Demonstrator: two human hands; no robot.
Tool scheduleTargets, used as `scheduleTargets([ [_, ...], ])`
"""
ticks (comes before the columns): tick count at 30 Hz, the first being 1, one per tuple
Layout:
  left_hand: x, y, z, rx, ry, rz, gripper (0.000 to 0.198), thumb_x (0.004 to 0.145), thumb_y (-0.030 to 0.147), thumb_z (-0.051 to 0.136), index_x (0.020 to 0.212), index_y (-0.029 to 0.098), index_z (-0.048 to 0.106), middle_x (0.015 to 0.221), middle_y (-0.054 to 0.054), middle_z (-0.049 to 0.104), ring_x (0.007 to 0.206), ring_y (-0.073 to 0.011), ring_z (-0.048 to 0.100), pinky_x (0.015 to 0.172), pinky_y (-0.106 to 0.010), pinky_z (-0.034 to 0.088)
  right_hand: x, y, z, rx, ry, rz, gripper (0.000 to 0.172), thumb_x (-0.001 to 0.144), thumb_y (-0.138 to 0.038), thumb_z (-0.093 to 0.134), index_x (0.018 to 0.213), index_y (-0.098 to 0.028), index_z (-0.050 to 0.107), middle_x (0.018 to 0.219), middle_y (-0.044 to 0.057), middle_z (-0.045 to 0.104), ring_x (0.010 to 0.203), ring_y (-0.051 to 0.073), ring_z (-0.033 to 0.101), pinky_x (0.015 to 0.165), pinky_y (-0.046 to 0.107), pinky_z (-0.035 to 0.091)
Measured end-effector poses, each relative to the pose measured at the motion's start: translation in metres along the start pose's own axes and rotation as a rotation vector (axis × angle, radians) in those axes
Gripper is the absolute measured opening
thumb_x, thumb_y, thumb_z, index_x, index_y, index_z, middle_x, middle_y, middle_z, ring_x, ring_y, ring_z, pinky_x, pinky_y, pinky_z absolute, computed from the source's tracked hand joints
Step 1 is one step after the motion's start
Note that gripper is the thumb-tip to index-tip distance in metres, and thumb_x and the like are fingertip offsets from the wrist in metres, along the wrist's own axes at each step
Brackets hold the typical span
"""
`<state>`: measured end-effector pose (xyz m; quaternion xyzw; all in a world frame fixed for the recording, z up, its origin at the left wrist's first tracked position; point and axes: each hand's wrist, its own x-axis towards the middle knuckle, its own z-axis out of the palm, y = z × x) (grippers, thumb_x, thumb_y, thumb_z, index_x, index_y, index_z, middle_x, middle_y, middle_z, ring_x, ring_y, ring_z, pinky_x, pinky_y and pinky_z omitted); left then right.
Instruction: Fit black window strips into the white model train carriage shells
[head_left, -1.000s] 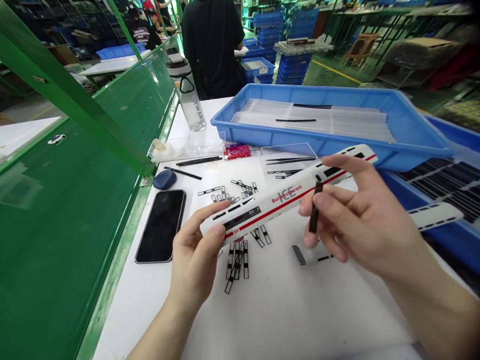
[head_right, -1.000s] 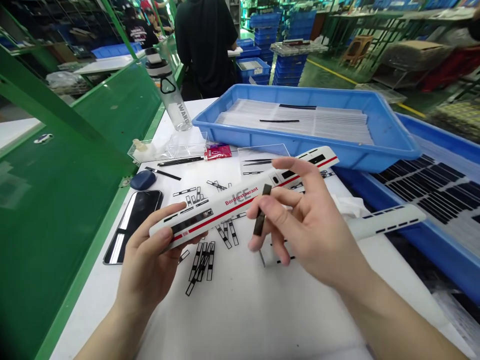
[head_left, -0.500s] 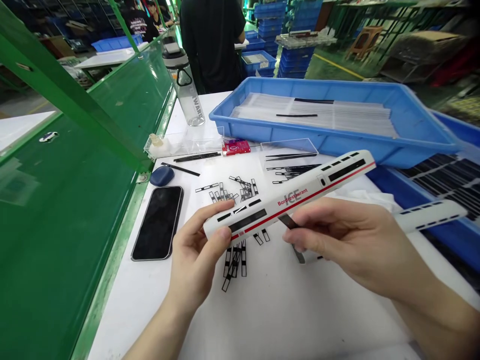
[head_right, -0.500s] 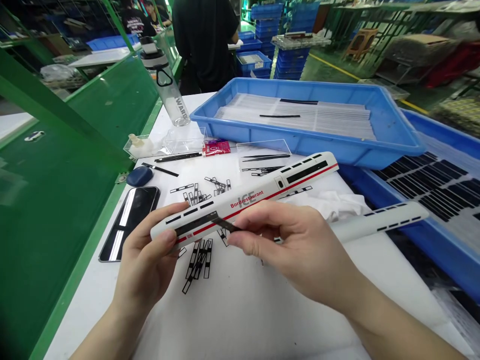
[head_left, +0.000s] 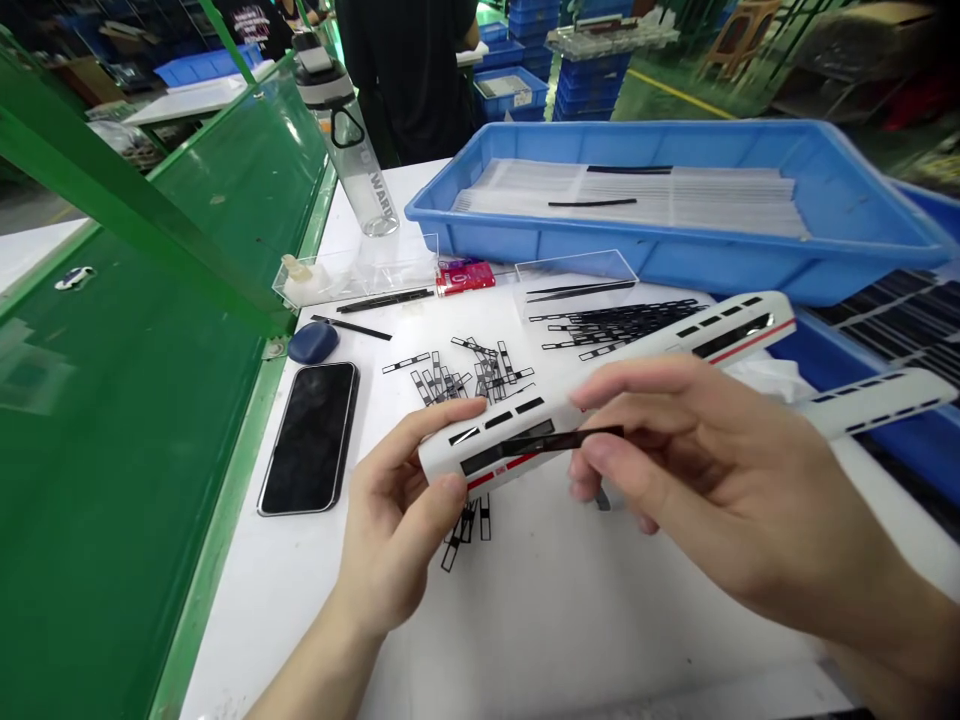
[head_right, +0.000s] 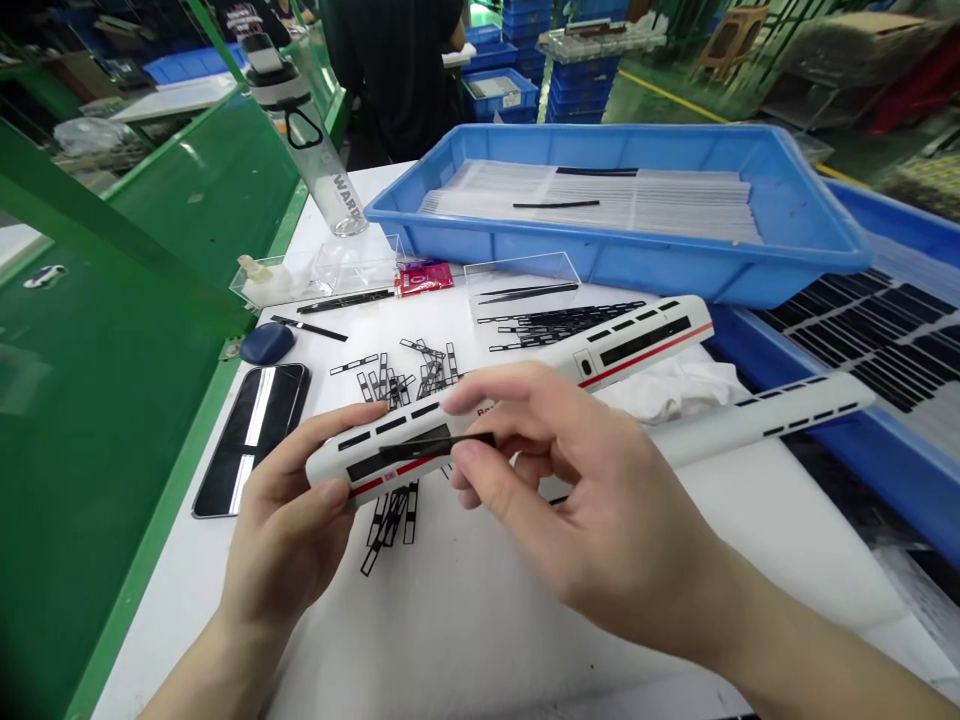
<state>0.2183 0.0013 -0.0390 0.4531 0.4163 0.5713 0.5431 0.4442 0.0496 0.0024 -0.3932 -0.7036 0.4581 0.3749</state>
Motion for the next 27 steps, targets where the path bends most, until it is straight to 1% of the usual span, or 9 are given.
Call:
scheduleTargets([
  [3, -0.001, 0.001, 0.001, 0.035, 0.014, -0.008, 0.033, 0.096, 0.028, 0.074, 0.128, 0.033, 0.078, 0.116, -0.001, 0.080, 0.086, -0.0164, 0.071, 0.087, -0.025, 0.063, 0.000, -0.003, 0.005, 0.066, -0.005, 0.078, 0.010, 0.098, -0.023, 0.075, 0.098, -0.031, 0.069, 0.077, -0.010, 0.079, 0.068, 0.007, 0.077, 0.051, 0.008, 0.055],
  [5, -0.002, 0.001, 0.002, 0.045, 0.006, -0.003, 0.033, 0.096, 0.030, 0.075, 0.128, 0.034, 0.078, 0.106, 0.000, 0.079, 0.073, -0.0127, 0.064, 0.074, -0.021, 0.061, 0.000, -0.004, 0.006, 0.072, 0.009, 0.097, 0.008, 0.094, -0.026, 0.080, 0.095, -0.030, 0.074, 0.077, -0.008, 0.080, 0.067, 0.008, 0.078, 0.050, 0.008, 0.055],
  [7, -0.002, 0.002, 0.003, 0.047, 0.002, 0.007, 0.032, 0.096, 0.030, 0.075, 0.128, 0.034, 0.078, 0.103, 0.000, 0.078, 0.074, -0.0127, 0.063, 0.070, -0.018, 0.059, 0.000, -0.004, 0.007, 0.065, 0.032, 0.089, 0.009, 0.092, -0.025, 0.082, 0.095, -0.031, 0.076, 0.079, -0.008, 0.081, 0.067, 0.008, 0.078, 0.049, 0.008, 0.055],
  [10, -0.003, 0.002, 0.005, 0.054, 0.011, 0.020, 0.032, 0.095, 0.029, 0.077, 0.126, 0.033, 0.079, 0.112, -0.003, 0.079, 0.088, -0.0166, 0.069, 0.079, -0.022, 0.062, -0.001, -0.004, 0.008, 0.036, 0.050, 0.083, 0.014, 0.091, -0.023, 0.082, 0.098, -0.031, 0.074, 0.080, -0.010, 0.081, 0.066, 0.007, 0.078, 0.051, 0.008, 0.056],
  [12, -0.004, 0.002, 0.006, 0.057, 0.020, 0.020, 0.031, 0.094, 0.029, 0.078, 0.125, 0.033, 0.080, 0.113, -0.003, 0.078, 0.084, -0.0158, 0.069, 0.082, -0.024, 0.064, -0.001, -0.004, 0.009, 0.028, 0.066, 0.087, 0.015, 0.091, -0.023, 0.082, 0.099, -0.031, 0.072, 0.078, -0.011, 0.080, 0.065, 0.007, 0.077, 0.050, 0.007, 0.056],
  [15, -0.004, 0.001, 0.008, 0.044, 0.025, 0.014, 0.032, 0.094, 0.029, 0.078, 0.125, 0.033, 0.080, 0.106, -0.003, 0.079, 0.070, -0.0116, 0.064, 0.080, -0.024, 0.065, -0.001, -0.004, 0.011, -0.002, 0.091, 0.074, 0.013, 0.091, -0.023, 0.082, 0.096, -0.030, 0.072, 0.078, -0.010, 0.079, 0.065, 0.007, 0.078, 0.050, 0.008, 0.056],
  [17, -0.004, 0.001, 0.009, 0.038, 0.025, 0.015, 0.032, 0.093, 0.029, 0.079, 0.125, 0.032, 0.080, 0.104, -0.003, 0.079, 0.068, -0.0112, 0.064, 0.080, -0.024, 0.065, -0.001, -0.004, 0.012, -0.026, 0.106, 0.068, 0.014, 0.090, -0.022, 0.082, 0.096, -0.030, 0.072, 0.078, -0.010, 0.079, 0.064, 0.007, 0.077, 0.051, 0.009, 0.057],
  [25, -0.007, 0.003, 0.011, 0.087, 0.045, 0.012, 0.032, 0.094, 0.029, 0.078, 0.127, 0.032, 0.079, 0.115, -0.004, 0.078, 0.077, -0.0147, 0.069, 0.088, -0.029, 0.065, -0.002, -0.001, 0.013, -0.022, 0.142, 0.032, 0.011, 0.088, -0.024, 0.082, 0.092, -0.030, 0.074, 0.078, -0.006, 0.079, 0.062, 0.013, 0.076, 0.052, 0.018, 0.061],
  [27, -0.008, 0.003, 0.012, 0.087, 0.038, 0.020, 0.033, 0.095, 0.030, 0.078, 0.128, 0.032, 0.079, 0.117, -0.004, 0.078, 0.086, -0.0175, 0.073, 0.091, -0.030, 0.065, -0.003, -0.003, 0.013, -0.025, 0.148, 0.038, 0.011, 0.087, -0.023, 0.082, 0.090, -0.029, 0.074, 0.078, -0.005, 0.079, 0.061, 0.014, 0.075, 0.050, 0.020, 0.061],
])
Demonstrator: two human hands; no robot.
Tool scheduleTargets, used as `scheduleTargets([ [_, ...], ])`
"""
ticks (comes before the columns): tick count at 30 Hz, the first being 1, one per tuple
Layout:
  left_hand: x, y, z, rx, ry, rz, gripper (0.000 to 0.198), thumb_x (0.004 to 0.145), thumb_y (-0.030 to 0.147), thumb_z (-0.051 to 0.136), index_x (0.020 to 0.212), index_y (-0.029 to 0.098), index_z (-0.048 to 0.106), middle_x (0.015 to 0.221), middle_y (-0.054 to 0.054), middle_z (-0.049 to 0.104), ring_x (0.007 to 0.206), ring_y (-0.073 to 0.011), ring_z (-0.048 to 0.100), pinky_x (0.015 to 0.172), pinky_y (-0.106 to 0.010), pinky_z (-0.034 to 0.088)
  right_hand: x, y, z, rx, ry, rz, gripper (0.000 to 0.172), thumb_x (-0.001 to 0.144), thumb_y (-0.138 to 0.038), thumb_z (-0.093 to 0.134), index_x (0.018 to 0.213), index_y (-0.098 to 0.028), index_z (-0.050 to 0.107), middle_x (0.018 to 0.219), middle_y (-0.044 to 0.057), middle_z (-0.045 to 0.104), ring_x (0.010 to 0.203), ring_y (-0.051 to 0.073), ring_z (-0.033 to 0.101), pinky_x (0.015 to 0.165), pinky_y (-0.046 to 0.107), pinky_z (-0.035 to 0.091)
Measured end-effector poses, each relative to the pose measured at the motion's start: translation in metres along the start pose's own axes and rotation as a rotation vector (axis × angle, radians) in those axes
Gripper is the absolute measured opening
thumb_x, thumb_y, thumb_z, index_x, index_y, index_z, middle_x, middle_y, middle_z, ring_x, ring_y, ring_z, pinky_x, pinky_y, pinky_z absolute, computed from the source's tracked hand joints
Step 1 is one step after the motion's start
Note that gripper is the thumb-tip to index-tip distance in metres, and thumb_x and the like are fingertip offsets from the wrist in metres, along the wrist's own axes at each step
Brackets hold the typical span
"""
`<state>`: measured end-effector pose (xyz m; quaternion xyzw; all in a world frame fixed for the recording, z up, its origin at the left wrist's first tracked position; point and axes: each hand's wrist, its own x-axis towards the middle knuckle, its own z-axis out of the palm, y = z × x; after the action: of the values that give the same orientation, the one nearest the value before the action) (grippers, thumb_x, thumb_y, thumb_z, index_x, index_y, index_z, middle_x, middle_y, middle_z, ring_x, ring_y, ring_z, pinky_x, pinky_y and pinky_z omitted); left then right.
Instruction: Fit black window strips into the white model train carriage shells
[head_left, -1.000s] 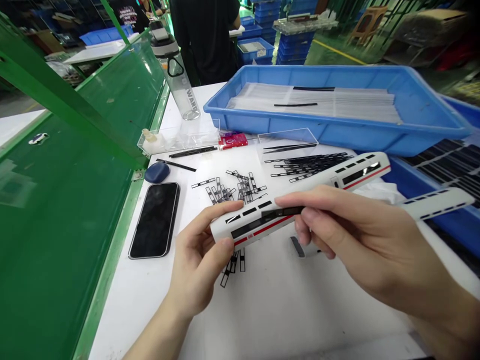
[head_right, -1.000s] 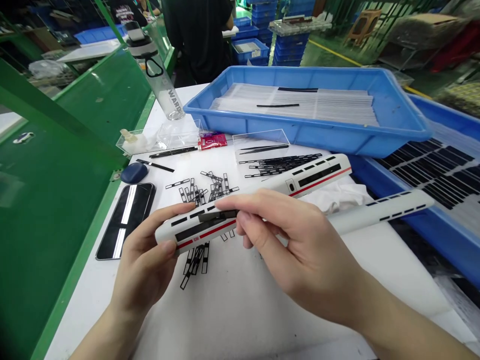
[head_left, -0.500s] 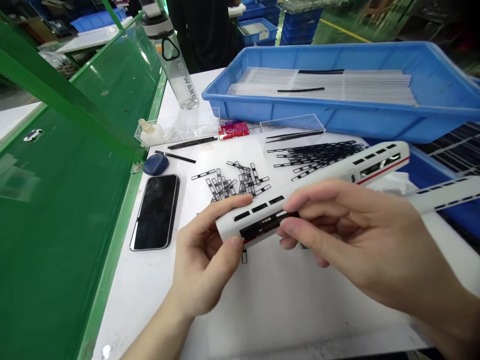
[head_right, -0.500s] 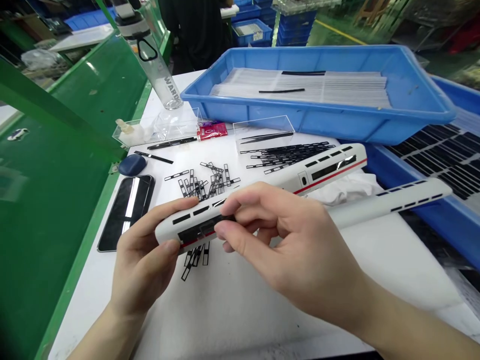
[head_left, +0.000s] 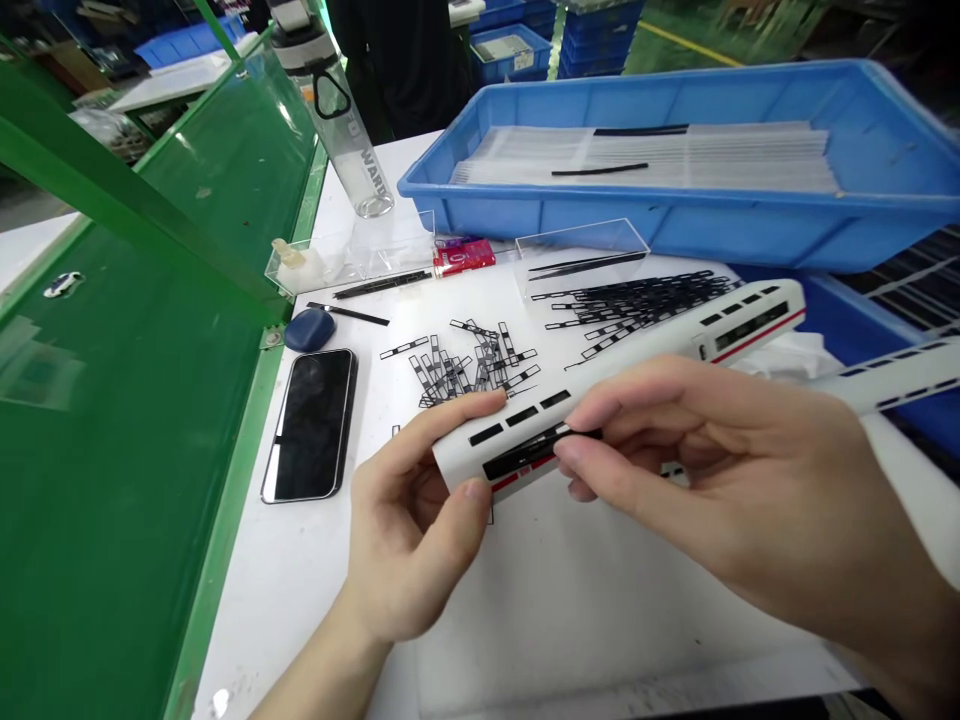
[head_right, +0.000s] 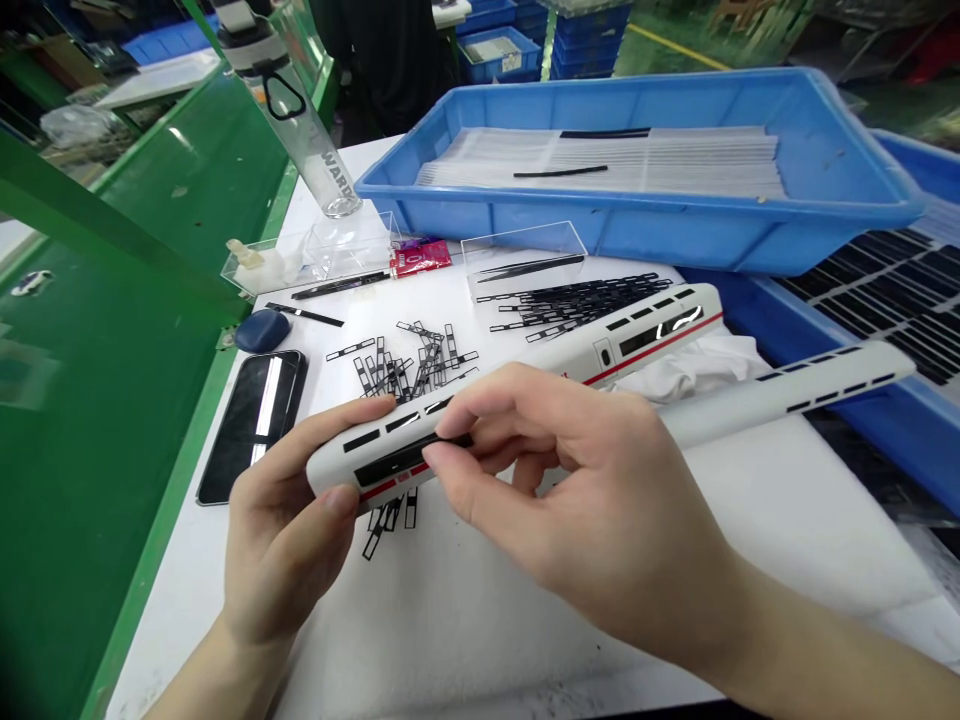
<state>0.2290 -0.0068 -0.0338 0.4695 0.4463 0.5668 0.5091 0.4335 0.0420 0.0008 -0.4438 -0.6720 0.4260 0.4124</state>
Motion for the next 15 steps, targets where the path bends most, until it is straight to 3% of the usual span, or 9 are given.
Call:
scheduleTargets([
  [4, 0.0014, 0.0012, 0.0027, 0.051, 0.014, 0.065, 0.032, 0.095, 0.029, 0.080, 0.126, 0.031, 0.079, 0.118, -0.002, 0.081, 0.106, -0.0200, 0.076, 0.095, -0.023, 0.062, -0.0001, -0.0041, -0.0008, -0.023, 0.006, 0.014, 0.011, 0.086, -0.023, 0.082, 0.090, -0.029, 0.075, 0.077, -0.005, 0.079, 0.061, 0.013, 0.074, 0.050, 0.020, 0.060],
  [9, 0.0034, 0.0043, 0.0045, 0.155, 0.048, 0.131, 0.030, 0.093, 0.028, 0.082, 0.122, 0.033, 0.081, 0.114, 0.003, 0.083, 0.101, -0.0147, 0.077, 0.092, -0.017, 0.061, 0.0016, -0.0053, -0.0016, -0.052, -0.003, 0.018, 0.009, 0.084, -0.025, 0.083, 0.089, -0.031, 0.077, 0.076, -0.007, 0.079, 0.060, 0.011, 0.073, 0.050, 0.018, 0.059],
  [15, 0.0004, 0.0022, 0.0035, 0.255, 0.146, 0.159, 0.026, 0.091, 0.029, 0.082, 0.116, 0.032, 0.083, 0.110, -0.001, 0.083, 0.092, -0.0197, 0.077, 0.084, -0.026, 0.064, 0.0004, -0.0030, -0.0005, -0.028, -0.010, 0.019, 0.011, 0.086, -0.025, 0.084, 0.093, -0.031, 0.078, 0.064, -0.009, 0.075, 0.052, 0.010, 0.069, 0.047, 0.019, 0.056],
])
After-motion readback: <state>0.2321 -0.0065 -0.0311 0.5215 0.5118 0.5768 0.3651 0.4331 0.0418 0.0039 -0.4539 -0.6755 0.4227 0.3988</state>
